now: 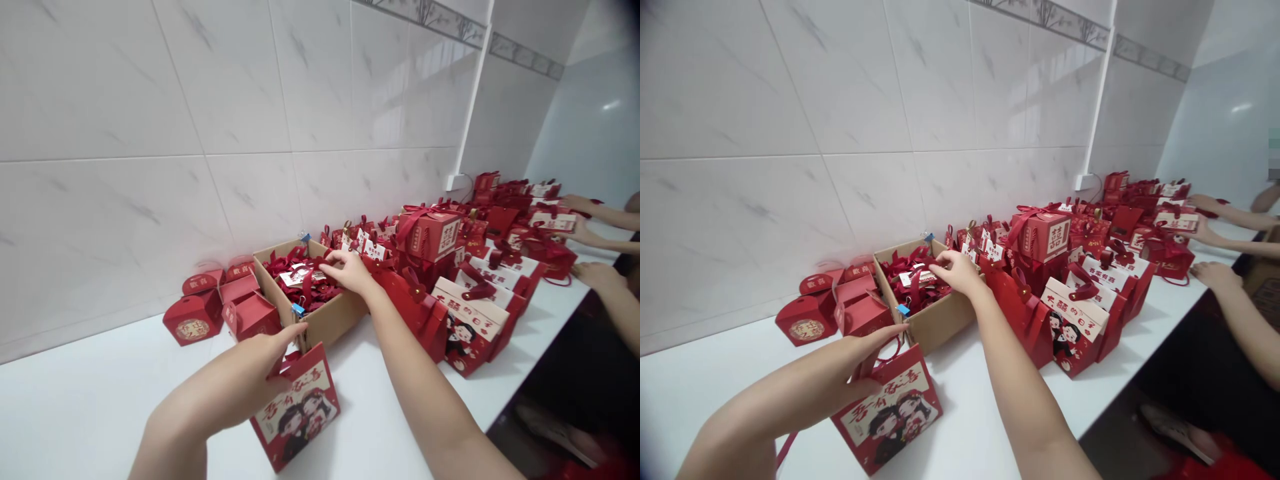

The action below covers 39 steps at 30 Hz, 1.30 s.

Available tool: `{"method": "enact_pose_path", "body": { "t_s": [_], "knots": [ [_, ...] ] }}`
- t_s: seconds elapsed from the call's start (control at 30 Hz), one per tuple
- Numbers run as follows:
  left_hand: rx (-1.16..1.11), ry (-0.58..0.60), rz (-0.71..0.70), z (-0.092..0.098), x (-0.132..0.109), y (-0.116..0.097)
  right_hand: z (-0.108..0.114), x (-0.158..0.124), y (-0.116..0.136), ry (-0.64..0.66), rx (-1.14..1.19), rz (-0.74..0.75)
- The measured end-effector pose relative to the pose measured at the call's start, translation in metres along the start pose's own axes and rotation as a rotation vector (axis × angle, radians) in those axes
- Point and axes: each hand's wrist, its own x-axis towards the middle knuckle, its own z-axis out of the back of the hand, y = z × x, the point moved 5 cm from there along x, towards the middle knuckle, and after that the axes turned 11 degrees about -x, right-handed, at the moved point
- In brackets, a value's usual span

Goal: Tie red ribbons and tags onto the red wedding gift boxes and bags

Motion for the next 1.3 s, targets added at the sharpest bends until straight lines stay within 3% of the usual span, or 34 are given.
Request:
{"method": "enact_pose_path", "body": {
  "t_s": [0.2, 0.4, 0.77, 1.0, 1.3],
  "knots": [
    [0.062, 0.034, 0.023, -0.003, 0.005, 0.005, 0.005, 0.0, 0.001, -0.182, 0.245, 0.045],
    [0.059, 0.049, 0.006, -0.004, 0.005, 0.003, 0.004, 0.001, 0.003, -0.185, 0.362, 0.095],
    [0.058, 0.061, 0.022, -0.005, 0.003, 0.003, 0.007, 0.001, -0.006, -0.244, 0.41, 0.003],
    [0.057, 0.071, 0.048, -0.005, 0.001, 0.004, 0.015, 0.0, -0.011, -0.348, 0.439, -0.078],
    [0.038, 0.085, 0.018, -0.004, 0.001, -0.005, 0.024, -0.003, -0.015, -0.402, 0.406, -0.075]
  ]
}}
